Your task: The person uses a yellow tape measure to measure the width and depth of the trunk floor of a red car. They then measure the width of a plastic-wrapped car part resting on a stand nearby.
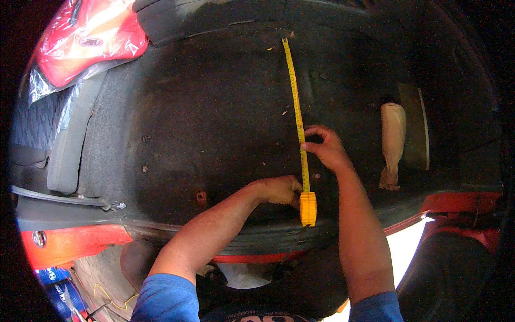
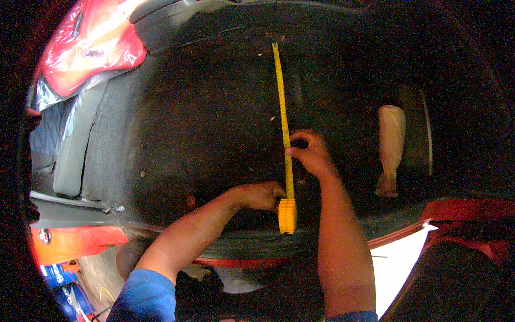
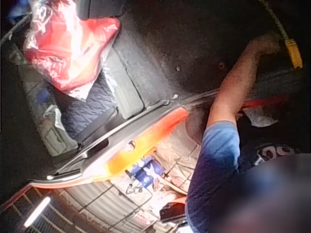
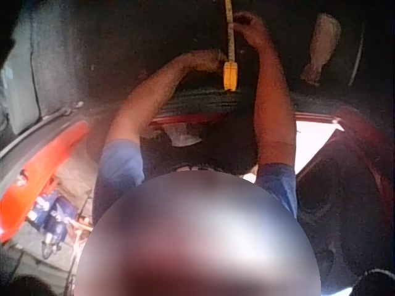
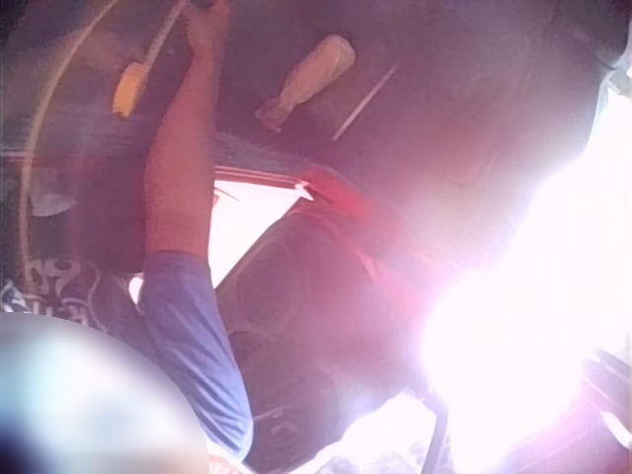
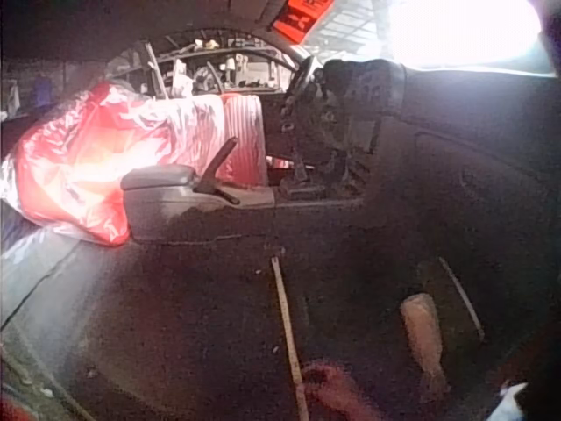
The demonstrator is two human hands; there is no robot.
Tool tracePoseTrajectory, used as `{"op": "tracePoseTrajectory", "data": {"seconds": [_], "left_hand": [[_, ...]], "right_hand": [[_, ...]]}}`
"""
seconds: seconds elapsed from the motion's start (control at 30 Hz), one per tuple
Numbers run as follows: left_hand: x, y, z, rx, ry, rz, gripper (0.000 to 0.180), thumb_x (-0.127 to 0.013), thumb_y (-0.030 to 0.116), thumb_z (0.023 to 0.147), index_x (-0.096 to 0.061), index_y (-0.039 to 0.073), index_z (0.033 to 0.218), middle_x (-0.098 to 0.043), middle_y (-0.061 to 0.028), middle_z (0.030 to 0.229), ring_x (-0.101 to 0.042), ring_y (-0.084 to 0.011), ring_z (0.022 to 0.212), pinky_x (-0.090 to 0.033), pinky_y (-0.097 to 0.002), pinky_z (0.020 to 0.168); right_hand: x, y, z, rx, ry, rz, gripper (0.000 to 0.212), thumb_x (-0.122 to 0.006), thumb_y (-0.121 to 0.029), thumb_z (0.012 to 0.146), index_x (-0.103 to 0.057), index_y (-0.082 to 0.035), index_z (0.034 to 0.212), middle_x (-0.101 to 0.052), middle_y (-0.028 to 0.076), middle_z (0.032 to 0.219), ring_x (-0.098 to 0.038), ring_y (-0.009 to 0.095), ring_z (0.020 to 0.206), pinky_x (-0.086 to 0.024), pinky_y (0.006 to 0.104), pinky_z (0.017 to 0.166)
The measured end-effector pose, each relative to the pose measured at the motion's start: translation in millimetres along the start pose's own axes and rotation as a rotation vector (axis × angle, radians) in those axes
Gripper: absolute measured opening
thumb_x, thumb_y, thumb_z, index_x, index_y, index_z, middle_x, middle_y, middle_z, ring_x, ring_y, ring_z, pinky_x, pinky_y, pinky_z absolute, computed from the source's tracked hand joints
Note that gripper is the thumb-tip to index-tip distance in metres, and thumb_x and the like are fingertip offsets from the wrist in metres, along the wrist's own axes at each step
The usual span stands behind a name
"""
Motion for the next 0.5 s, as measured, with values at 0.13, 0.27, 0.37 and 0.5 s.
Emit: {"op": "tracePoseTrajectory", "data": {"seconds": [0.13,0.27,0.37,0.5], "left_hand": [[-0.3,2.2,-1.2,0.024,-0.016,-0.024,0.037,-0.074,0.016,0.078,-0.069,0.008,0.114,-0.072,-0.0101,0.110,-0.065,-0.0259,0.105,-0.049,-0.0404,0.093],[0.7,1.4,-1.5,0.075,-0.002,0.032,0.037,-0.074,0.015,0.078,-0.069,0.007,0.114,-0.072,-0.0094,0.109,-0.065,-0.0238,0.103,-0.050,-0.0394,0.093],[0.3,0.1,-0.3,0.059,-0.010,0.003,0.037,-0.074,0.015,0.078,-0.069,0.007,0.113,-0.073,-0.0094,0.108,-0.066,-0.0231,0.101,-0.050,-0.0388,0.092],[-0.1,-1.9,1.2,0.056,-0.006,0.008,0.036,-0.073,0.014,0.078,-0.069,0.007,0.113,-0.073,-0.0099,0.106,-0.067,-0.0230,0.099,-0.051,-0.0385,0.090]], "right_hand": [[2.2,-1.8,-3.5,-0.034,0.001,-0.036,0.026,-0.077,-0.002,0.076,-0.067,-0.006,0.100,-0.064,0.006,0.120,-0.058,0.019,0.116,-0.041,0.0334,0.105],[1.6,-6.1,-4.5,-0.027,0.012,-0.026,0.025,-0.077,-0.003,0.076,-0.067,-0.005,0.099,-0.065,0.006,0.118,-0.058,0.020,0.117,-0.040,0.0339,0.105],[2.2,-7.4,-4.1,-0.018,0.019,-0.033,0.027,-0.079,-0.005,0.074,-0.067,-0.006,0.099,-0.065,0.007,0.117,-0.059,0.021,0.115,-0.042,0.0349,0.104],[3.1,-5.6,-3.0,-0.002,0.032,-0.039,0.032,-0.084,-0.010,0.071,-0.069,-0.006,0.099,-0.067,0.010,0.113,-0.062,0.024,0.110,-0.046,0.0364,0.099]]}}
Point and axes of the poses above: each hand's wrist, its own z-axis towards the middle knuckle, its own x-axis out of the back of the hand, y = z × x, the point moved 6 cm from there along z, towards the middle knuckle
